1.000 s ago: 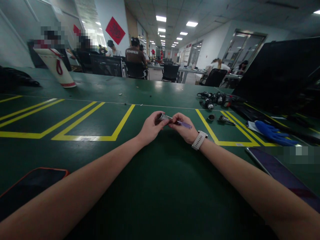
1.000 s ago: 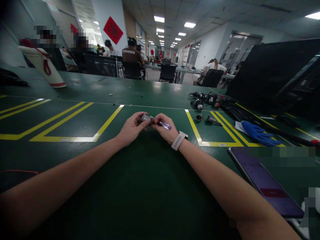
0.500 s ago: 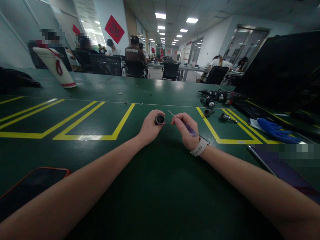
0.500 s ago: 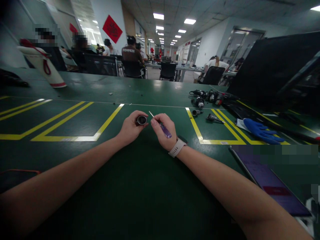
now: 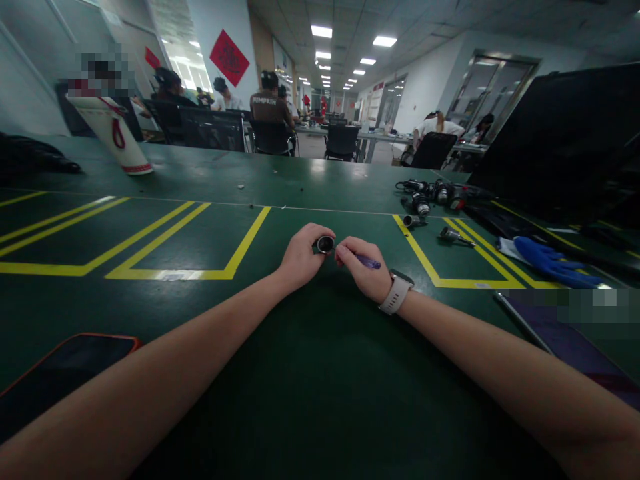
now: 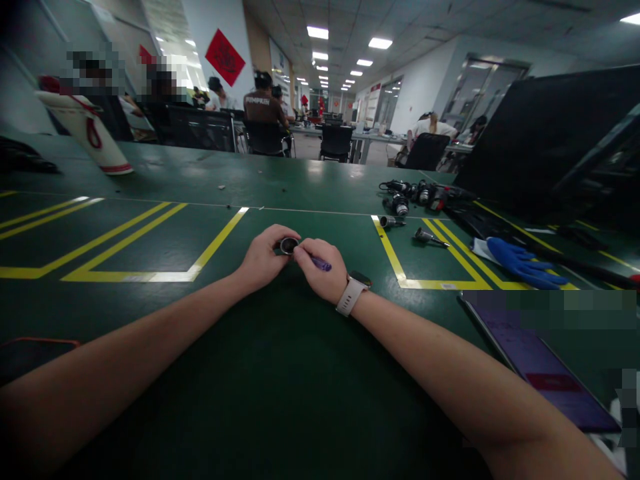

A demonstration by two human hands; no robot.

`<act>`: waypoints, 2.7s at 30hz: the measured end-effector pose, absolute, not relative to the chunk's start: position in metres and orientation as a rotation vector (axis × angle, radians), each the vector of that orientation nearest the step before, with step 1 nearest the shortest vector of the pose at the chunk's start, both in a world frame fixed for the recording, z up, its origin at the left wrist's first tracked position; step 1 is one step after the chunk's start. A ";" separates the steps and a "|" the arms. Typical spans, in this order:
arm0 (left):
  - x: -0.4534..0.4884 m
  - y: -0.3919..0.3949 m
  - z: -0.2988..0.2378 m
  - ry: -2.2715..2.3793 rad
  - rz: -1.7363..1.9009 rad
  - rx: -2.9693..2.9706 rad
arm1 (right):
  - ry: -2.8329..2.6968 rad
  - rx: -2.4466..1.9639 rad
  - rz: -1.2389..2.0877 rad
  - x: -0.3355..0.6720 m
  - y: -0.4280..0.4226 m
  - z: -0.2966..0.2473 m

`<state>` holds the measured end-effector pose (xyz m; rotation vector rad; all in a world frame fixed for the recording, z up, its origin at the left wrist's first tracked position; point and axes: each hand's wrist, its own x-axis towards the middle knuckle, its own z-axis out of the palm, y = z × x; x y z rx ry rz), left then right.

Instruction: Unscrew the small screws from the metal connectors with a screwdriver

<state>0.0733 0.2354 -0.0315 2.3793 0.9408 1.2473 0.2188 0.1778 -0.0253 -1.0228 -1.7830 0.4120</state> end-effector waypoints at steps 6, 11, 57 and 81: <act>0.072 0.237 -0.034 0.977 1.264 2.354 | -1.668 -0.963 0.692 0.221 0.180 -0.021; 0.072 0.237 -0.034 0.976 1.270 2.348 | -1.617 -0.939 0.820 0.222 0.181 -0.019; 0.074 0.234 -0.029 1.071 1.359 2.333 | -1.721 -0.902 0.512 0.219 0.180 -0.028; 0.073 0.236 -0.033 1.018 1.215 2.488 | -1.746 -1.050 0.391 0.217 0.178 -0.026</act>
